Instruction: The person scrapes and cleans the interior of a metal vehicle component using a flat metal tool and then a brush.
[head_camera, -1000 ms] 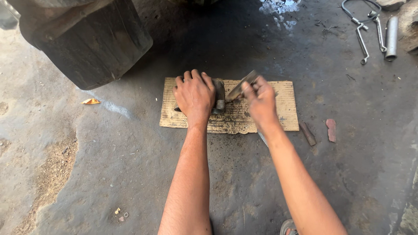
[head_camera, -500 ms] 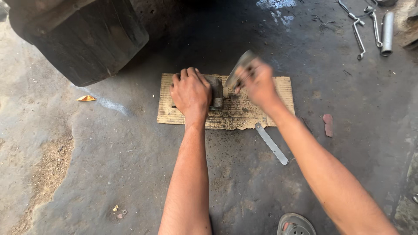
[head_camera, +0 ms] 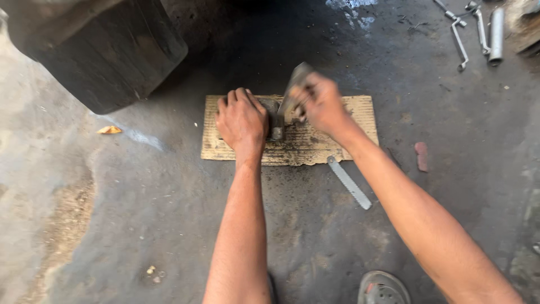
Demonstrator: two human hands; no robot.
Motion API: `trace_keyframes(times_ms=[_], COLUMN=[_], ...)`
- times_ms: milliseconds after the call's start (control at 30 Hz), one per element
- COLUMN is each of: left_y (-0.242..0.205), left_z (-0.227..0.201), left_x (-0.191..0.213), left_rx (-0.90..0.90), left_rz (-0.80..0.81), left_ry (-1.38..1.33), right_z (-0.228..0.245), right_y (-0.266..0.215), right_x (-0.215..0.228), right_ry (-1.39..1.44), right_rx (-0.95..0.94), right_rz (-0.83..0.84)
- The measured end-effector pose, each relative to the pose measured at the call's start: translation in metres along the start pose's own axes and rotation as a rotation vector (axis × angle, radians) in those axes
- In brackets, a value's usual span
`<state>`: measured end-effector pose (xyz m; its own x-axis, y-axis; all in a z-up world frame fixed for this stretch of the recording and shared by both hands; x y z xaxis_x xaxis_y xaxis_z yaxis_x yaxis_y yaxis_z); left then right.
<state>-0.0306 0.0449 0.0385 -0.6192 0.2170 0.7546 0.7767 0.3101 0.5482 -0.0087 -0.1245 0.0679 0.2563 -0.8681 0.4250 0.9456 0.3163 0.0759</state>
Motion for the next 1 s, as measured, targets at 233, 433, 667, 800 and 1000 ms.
trace_keyframes(times_ms=[233, 433, 667, 800, 1000], left_y=[0.002, 0.005, 0.006, 0.006, 0.005], left_z=[-0.005, -0.003, -0.001, -0.004, -0.003], left_x=[0.0, -0.003, -0.002, -0.003, 0.0], left_rx=[0.017, 0.03, 0.026, 0.035, 0.015], left_rz=[0.012, 0.075, 0.091, 0.077, 0.031], left_ry=[-0.01, -0.016, 0.001, 0.011, 0.002], right_z=[-0.019, -0.017, -0.01, -0.005, -0.021], right_y=[0.005, -0.01, -0.02, -0.017, -0.002], right_x=[0.018, -0.008, -0.014, 0.001, 0.004], right_ry=[0.029, -0.26, -0.446, 0.1, 0.221], right_rx=[0.149, 0.267, 0.453, -0.025, -0.036], right_rz=[-0.033, 0.123, 0.168, -0.058, -0.053])
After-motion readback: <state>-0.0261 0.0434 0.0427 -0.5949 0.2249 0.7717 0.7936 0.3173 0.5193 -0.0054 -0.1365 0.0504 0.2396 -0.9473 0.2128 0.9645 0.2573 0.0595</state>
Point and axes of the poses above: each hand's wrist, its own y-axis towards the middle knuckle, its own x-axis out of the back of the hand, z = x × y, the point moved 1 cm from there along y, towards the middle knuckle, and after that the axes turned 6 degrees about -x, right-handed, at the moved point
